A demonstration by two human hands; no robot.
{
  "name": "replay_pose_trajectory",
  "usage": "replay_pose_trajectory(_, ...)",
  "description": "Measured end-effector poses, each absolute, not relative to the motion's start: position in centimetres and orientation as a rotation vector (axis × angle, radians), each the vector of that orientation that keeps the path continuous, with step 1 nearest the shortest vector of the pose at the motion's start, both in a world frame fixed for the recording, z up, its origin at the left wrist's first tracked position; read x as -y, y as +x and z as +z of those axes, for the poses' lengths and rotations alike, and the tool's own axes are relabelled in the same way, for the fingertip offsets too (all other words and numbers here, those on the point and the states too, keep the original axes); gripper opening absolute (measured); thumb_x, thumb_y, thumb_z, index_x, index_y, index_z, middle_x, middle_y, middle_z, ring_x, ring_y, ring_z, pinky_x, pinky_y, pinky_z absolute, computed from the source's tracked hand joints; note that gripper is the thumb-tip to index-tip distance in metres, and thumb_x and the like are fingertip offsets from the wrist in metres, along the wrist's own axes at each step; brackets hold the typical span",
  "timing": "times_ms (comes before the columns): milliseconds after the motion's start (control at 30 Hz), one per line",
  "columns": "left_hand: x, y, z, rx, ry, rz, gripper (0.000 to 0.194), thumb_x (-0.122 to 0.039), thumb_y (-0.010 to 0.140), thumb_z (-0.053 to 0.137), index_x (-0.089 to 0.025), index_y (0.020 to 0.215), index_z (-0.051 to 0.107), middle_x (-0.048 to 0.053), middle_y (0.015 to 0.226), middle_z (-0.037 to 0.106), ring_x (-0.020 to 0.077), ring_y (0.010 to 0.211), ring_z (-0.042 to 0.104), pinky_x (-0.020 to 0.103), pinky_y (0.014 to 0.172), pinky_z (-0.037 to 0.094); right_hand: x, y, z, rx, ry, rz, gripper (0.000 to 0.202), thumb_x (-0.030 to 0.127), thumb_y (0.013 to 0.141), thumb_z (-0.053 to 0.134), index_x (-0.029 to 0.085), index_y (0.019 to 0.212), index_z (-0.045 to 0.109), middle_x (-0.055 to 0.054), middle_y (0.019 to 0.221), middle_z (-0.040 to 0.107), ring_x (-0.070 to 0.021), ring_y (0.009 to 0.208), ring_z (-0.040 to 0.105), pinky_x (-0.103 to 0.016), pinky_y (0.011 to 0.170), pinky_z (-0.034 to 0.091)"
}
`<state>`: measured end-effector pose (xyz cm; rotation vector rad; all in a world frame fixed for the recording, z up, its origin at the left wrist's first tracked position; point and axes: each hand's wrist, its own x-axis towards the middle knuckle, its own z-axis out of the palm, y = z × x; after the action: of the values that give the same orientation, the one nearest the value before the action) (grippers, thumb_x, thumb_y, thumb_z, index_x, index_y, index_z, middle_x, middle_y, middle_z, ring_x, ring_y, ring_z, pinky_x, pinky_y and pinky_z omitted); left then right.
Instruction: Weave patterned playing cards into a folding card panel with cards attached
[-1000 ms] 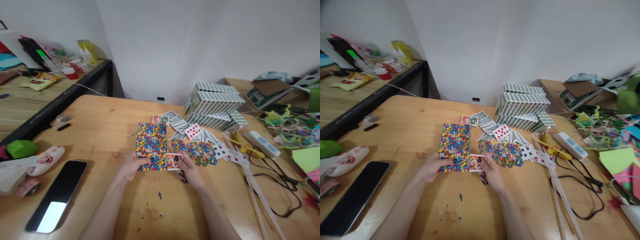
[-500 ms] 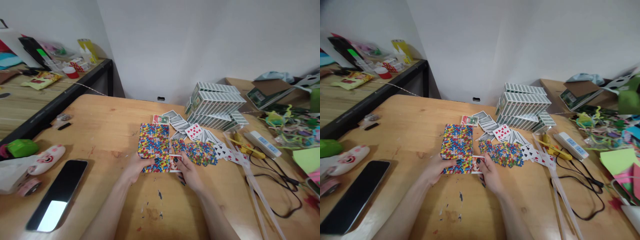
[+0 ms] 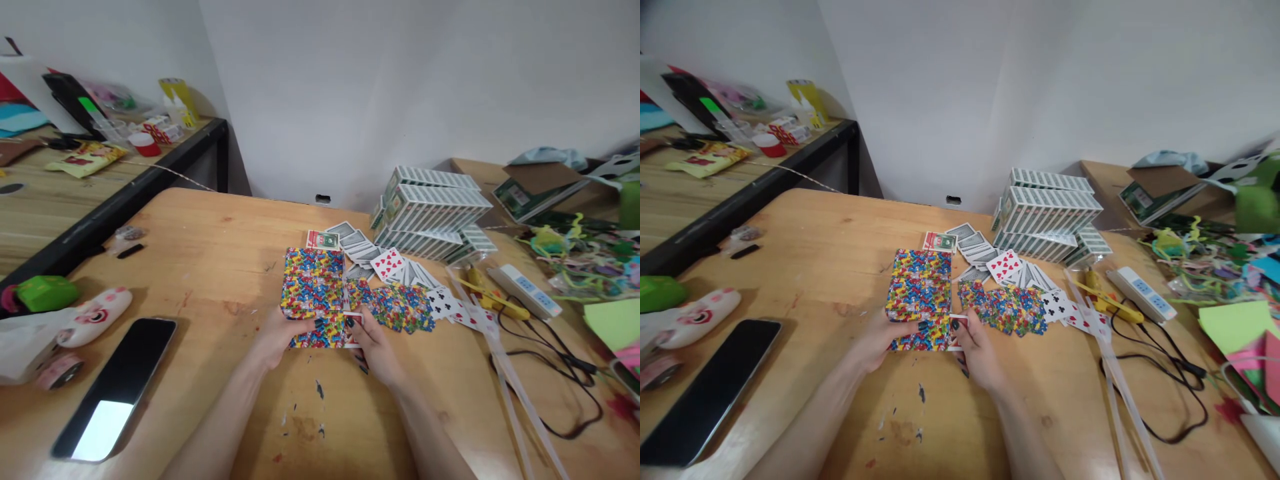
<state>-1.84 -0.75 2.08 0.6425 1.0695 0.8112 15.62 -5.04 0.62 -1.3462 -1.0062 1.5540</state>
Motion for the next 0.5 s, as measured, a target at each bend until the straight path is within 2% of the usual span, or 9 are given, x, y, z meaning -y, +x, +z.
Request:
replay_pose_trajectory(167,0.83,-1.84,1.89,-1.075,0.659,0.819,0.047,-0.016,0.05,0.075,-0.014,0.095,0.063,0.009,0.095,0.069,0.0271,0.093,0.061,0.038,0.079,0.049,5.18,15.36,0.47,0.958,-1.349,1.556,0.029,0.051,0.076,0.052,0.025,0.073,0.04,0.009,0.048,0.034,-0.0058,0.034,0.025,-0.018,0.032,0.017)
replay_pose_trajectory(333,0.72,-1.78,1.61,-1.073,0.693,0.83,0.045,-0.018,0.051,0.074,-0.013,0.094,0.063,0.008,0.091,0.07,0.0265,0.09,0.062,0.038,0.079,0.049,5.18,15.21,0.43,0.984,-1.389,1.513,0.028,0.048,0.077,0.051,0.024,0.073,0.038,0.009,0.049,0.033,-0.0057,0.034,0.027,-0.018,0.031,0.019)
replay_pose_trajectory(433,0.7,-1.52,1.4,-1.09,0.709,0.849,0.042,-0.018,0.051,0.074,-0.013,0.091,0.064,0.007,0.089,0.07,0.0262,0.087,0.063,0.038,0.078,0.049,4.95,15.07,0.28,1.017,-1.407,1.396,0.023,0.044,0.077,0.052,0.024,0.077,0.041,0.009,0.051,0.038,-0.0065,0.035,0.035,-0.019,0.032,0.027)
replay_pose_trajectory(500,0.81,-1.26,1.28,-1.125,0.756,0.826,0.039,-0.017,0.05,0.074,-0.013,0.087,0.065,0.007,0.087,0.071,0.0264,0.085,0.064,0.038,0.076,0.049,4.67,15.03,0.14,1.012,-1.392,1.277,0.022,0.04,0.074,0.057,0.023,0.084,0.046,0.006,0.059,0.049,-0.0092,0.045,0.047,-0.02,0.041,0.038)
